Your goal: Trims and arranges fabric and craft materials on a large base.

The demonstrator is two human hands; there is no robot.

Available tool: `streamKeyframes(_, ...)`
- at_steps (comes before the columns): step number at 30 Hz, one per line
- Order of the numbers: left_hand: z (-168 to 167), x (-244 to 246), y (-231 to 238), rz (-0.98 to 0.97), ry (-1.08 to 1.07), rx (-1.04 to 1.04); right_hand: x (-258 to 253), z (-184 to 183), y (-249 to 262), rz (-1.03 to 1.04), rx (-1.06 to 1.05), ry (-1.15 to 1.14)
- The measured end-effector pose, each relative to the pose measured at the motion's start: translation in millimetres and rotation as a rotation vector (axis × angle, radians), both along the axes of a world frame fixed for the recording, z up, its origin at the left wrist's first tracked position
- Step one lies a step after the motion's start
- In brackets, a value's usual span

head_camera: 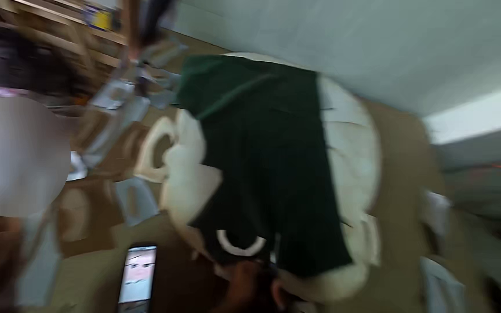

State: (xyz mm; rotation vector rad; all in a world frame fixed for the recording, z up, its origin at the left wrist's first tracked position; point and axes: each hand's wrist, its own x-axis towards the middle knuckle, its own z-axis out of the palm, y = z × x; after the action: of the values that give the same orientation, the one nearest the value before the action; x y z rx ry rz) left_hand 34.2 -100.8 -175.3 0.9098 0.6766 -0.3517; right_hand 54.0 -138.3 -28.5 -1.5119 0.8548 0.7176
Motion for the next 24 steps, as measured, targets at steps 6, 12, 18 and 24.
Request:
streamKeyframes(6, -8.8, -1.2, -4.0, -0.037, 0.034, 0.001, -14.3, -92.5, -90.8, 0.240, 0.141, -0.145)
streamKeyframes(12, 1.1, -4.7, -10.0, 0.089, 0.073, -0.175, 9.0, -116.0, -159.7, 0.510, 0.231, -0.156)
streamKeyframes(18, 6.6, -3.6, -16.5, 0.144, 0.061, -0.113, 80.0, -105.6, -175.0, 0.897, 0.187, -0.065)
streamKeyframes(24, 2.2, -2.5, -25.6, 0.152, 0.039, -0.133, 96.6, -98.8, -177.2, 0.979, 0.124, -0.015)
